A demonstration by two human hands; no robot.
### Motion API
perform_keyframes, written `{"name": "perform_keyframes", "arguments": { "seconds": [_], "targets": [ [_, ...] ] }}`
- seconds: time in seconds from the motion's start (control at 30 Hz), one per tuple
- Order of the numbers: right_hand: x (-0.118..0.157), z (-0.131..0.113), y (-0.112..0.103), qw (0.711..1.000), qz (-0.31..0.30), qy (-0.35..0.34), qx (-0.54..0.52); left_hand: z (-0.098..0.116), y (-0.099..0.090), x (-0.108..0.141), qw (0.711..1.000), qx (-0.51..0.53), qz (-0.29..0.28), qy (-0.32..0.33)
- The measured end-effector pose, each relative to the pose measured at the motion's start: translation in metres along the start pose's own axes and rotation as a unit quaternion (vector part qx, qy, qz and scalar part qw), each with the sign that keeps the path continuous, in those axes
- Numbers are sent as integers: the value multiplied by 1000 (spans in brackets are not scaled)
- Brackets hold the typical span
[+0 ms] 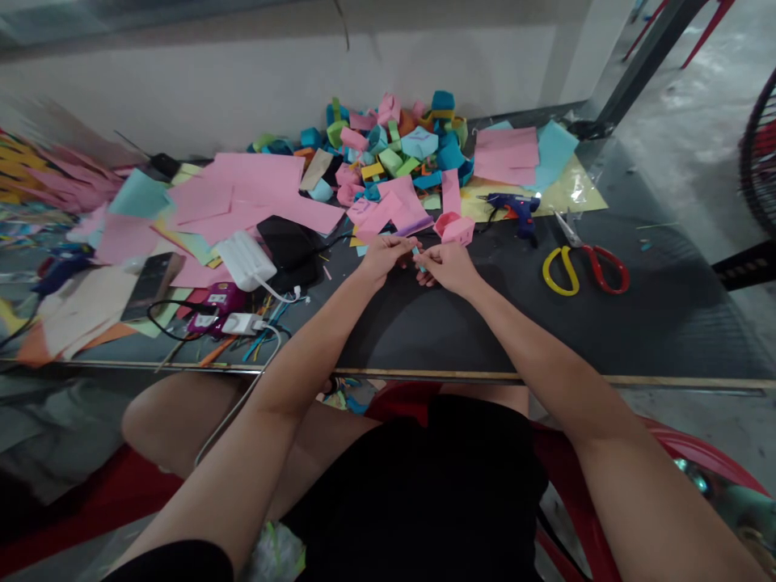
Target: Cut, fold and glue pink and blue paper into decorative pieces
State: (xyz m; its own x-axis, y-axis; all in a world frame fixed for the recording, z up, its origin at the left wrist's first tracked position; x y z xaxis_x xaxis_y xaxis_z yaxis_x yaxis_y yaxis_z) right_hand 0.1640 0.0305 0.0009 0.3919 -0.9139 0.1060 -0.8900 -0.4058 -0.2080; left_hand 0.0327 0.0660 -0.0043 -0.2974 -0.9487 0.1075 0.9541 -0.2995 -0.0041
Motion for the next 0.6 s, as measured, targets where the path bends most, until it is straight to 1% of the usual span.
{"name": "perform_keyframes", "arguments": {
  "seconds": [0.17, 0.37, 0.43, 0.6],
  "targets": [
    [-1, 1, 1, 1000, -5, -6, -7, 0, -2, 4, 1000, 14, 26, -4],
    [-3, 6, 1, 998, -31, 17, -56, 2, -3, 6, 999, -1, 46, 10],
    [-3, 5, 1, 997, -36, 20, -60, 3, -7, 5, 998, -7, 57, 14],
    [2, 0, 3, 998, -46, 11, -34, 8, -24, 3, 993, -19, 110, 44]
  ]
}}
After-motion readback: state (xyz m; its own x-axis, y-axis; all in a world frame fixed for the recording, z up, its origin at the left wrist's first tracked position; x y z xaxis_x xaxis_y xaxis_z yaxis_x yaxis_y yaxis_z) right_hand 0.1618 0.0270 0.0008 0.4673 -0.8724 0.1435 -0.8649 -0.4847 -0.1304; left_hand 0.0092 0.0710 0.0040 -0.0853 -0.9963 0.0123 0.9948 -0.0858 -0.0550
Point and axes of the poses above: each hand's wrist, its own x-axis away from the middle knuckle, its own y-axis out of the palm, z = x × y, the point moved 8 cm from there along -x, towards the middle knuckle, and after that the axes turned 8 degrees about -z, right-handed, at the moved point
